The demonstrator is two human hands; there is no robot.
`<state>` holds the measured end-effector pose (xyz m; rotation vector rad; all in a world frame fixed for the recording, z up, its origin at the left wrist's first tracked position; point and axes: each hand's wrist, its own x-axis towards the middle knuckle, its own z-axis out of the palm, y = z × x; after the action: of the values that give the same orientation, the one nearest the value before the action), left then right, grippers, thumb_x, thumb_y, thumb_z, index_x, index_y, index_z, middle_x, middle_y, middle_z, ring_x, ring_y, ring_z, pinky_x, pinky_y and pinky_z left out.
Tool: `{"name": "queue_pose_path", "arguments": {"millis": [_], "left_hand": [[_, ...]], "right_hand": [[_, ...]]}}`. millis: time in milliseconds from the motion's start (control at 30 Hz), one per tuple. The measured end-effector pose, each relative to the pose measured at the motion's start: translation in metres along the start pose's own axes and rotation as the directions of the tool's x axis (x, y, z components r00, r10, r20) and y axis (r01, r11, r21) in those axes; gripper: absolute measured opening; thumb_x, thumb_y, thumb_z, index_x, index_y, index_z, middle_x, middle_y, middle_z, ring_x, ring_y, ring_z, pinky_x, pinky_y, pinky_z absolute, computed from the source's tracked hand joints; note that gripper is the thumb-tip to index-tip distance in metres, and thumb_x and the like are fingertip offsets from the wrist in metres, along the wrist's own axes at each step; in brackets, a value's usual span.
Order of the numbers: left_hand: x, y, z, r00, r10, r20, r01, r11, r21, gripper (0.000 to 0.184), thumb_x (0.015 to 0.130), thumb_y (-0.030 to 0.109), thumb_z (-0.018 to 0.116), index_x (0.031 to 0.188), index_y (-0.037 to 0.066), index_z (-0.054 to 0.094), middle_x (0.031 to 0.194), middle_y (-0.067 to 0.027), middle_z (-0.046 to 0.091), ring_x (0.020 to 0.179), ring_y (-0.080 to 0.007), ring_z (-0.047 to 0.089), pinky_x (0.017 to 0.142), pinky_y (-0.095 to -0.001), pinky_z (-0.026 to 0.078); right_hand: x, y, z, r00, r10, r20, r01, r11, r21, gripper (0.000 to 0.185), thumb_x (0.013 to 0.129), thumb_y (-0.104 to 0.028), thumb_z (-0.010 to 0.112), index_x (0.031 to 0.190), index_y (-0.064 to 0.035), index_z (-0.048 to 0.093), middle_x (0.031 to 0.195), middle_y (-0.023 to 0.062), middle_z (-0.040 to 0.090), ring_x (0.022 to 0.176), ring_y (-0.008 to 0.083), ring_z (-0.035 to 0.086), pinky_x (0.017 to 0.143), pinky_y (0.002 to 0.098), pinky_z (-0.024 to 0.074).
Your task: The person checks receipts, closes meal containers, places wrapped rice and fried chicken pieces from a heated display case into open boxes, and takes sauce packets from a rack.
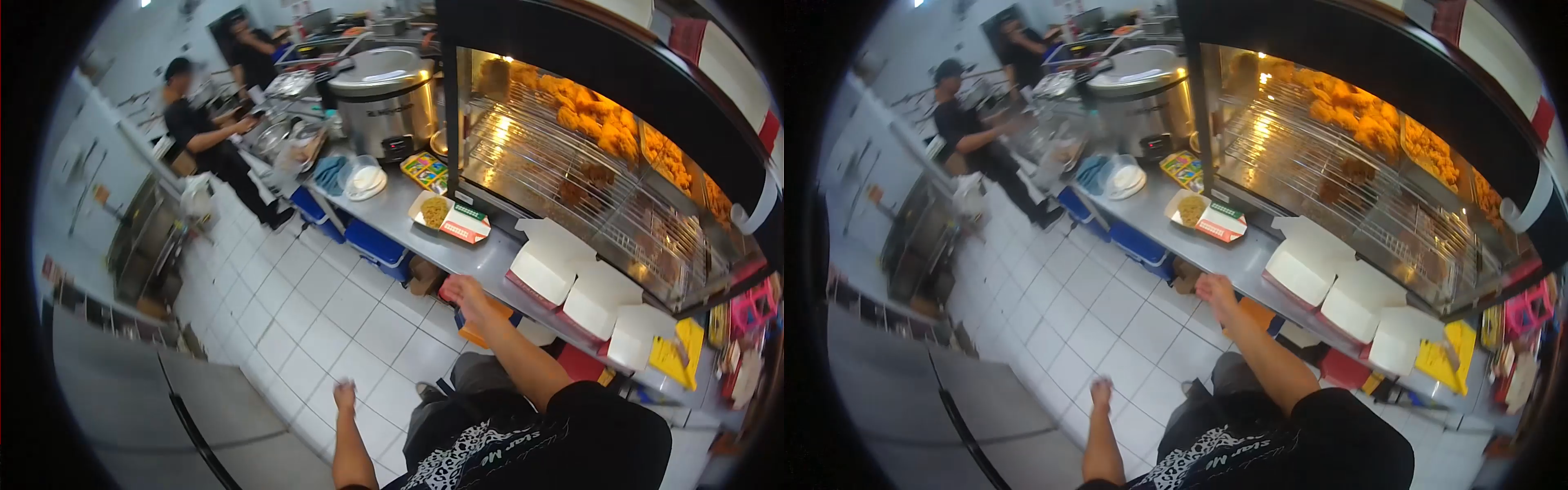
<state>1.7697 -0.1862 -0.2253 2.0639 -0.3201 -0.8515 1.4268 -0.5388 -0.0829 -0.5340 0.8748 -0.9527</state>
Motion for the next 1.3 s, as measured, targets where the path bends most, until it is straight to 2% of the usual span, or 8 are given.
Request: {"name": "queue_pose_path", "arguments": {"millis": [67,300,867,1000,1033,1133,1167,1300], "left_hand": [[0.094,0.145,0.035,0.927,0.364,0.093,-0.37,0.927,0.065,0.032,0.099,0.021,0.065,0.121,-0.002,0.064,0.101,-0.0083,0.071,0.092,-0.0184,0.066,0.085,-0.0329,0.053],[0.155,0.459,0.259,0.573,0.606,0.552,-0.685,0.724,-0.083,0.039,0.099,0.017,0.068,0.132,0.0,0.06,0.131,-0.0144,0.067,0.117,-0.0252,0.065,0.1,-0.0365,0.051],[0.165,0.505,0.337,0.042,0.244,0.969,-0.605,0.778,-0.17,0.032,0.107,0.018,0.049,0.13,-0.001,0.06,0.105,-0.0155,0.077,0.096,-0.0243,0.073,0.091,-0.035,0.053],[0.182,0.518,0.322,-0.502,0.225,0.835,-0.697,0.467,-0.544,0.035,0.096,0.019,0.064,0.125,-0.001,0.061,0.102,-0.0142,0.078,0.093,-0.0309,0.074,0.088,-0.0416,0.054],[0.189,0.518,0.324,-0.446,0.401,0.8,-0.783,0.258,-0.566,0.042,0.093,0.02,0.067,0.129,0.0,0.059,0.105,-0.0156,0.076,0.094,-0.0336,0.073,0.089,-0.0443,0.053],[0.18,0.521,0.34,-0.114,0.39,0.914,-0.845,0.445,-0.296,0.047,0.094,0.02,0.066,0.135,-0.001,0.056,0.121,-0.0189,0.071,0.1,-0.035,0.072,0.092,-0.0454,0.052],[0.187,0.525,0.353,-0.157,0.014,0.988,-0.888,0.436,-0.147,0.068,0.089,0.023,0.075,0.144,-0.004,0.046,0.134,-0.0249,0.062,0.108,-0.0368,0.069,0.096,-0.0453,0.051],[0.167,0.527,0.331,-0.447,0.072,0.892,-0.838,0.317,-0.445,0.12,0.067,0.027,0.092,0.155,-0.009,0.02,0.148,-0.0338,0.045,0.129,-0.0457,0.054,0.106,-0.0489,0.047]], "right_hand": [[0.038,-0.024,0.014,0.982,-0.011,-0.19,0.041,0.987,0.153,0.041,0.098,-0.028,0.07,0.128,-0.004,0.056,0.125,0.0146,0.064,0.117,0.0268,0.064,0.104,0.0397,0.0521],[0.166,-0.022,0.041,0.806,-0.031,-0.591,0.37,0.806,0.462,0.048,0.099,-0.013,0.069,0.142,-0.0133,0.046,0.136,0.0103,0.059,0.122,0.028,0.063,0.11,0.046,0.0507],[0.114,-0.001,0.072,0.31,-0.213,-0.927,0.494,0.869,-0.034,0.034,0.102,-0.001,0.058,0.132,-0.0017,0.044,0.114,0.0161,0.07,0.102,0.0209,0.07,0.087,0.0337,0.0562],[0.123,-0.003,0.086,0.135,-0.084,-0.987,0.508,0.862,-0.004,0.04,0.102,-0.009,0.061,0.135,-0.0021,0.04,0.116,0.0173,0.07,0.102,0.0204,0.07,0.085,0.0332,0.0562],[0.129,-0.007,0.094,0.022,-0.111,-0.994,0.533,0.842,-0.082,0.051,0.095,-0.018,0.071,0.132,-0.002,0.04,0.11,0.0197,0.07,0.094,0.0275,0.073,0.074,0.0395,0.0598],[0.144,-0.013,0.108,-0.175,-0.374,-0.911,-0.072,0.928,-0.366,0.063,0.089,-0.022,0.079,0.132,-0.0004,0.038,0.113,0.0222,0.069,0.104,0.0341,0.071,0.086,0.0427,0.0576],[0.149,-0.013,0.114,-0.177,-0.282,-0.943,-0.084,0.959,-0.272,0.067,0.086,-0.022,0.081,0.132,0.0002,0.037,0.114,0.0236,0.069,0.105,0.0375,0.07,0.09,0.0444,0.0563],[0.144,-0.029,0.112,-0.242,-0.079,-0.967,0.052,0.994,-0.094,0.074,0.082,-0.019,0.084,0.132,0.0026,0.034,0.119,0.0274,0.067,0.11,0.0441,0.068,0.098,0.0472,0.0537]]}}
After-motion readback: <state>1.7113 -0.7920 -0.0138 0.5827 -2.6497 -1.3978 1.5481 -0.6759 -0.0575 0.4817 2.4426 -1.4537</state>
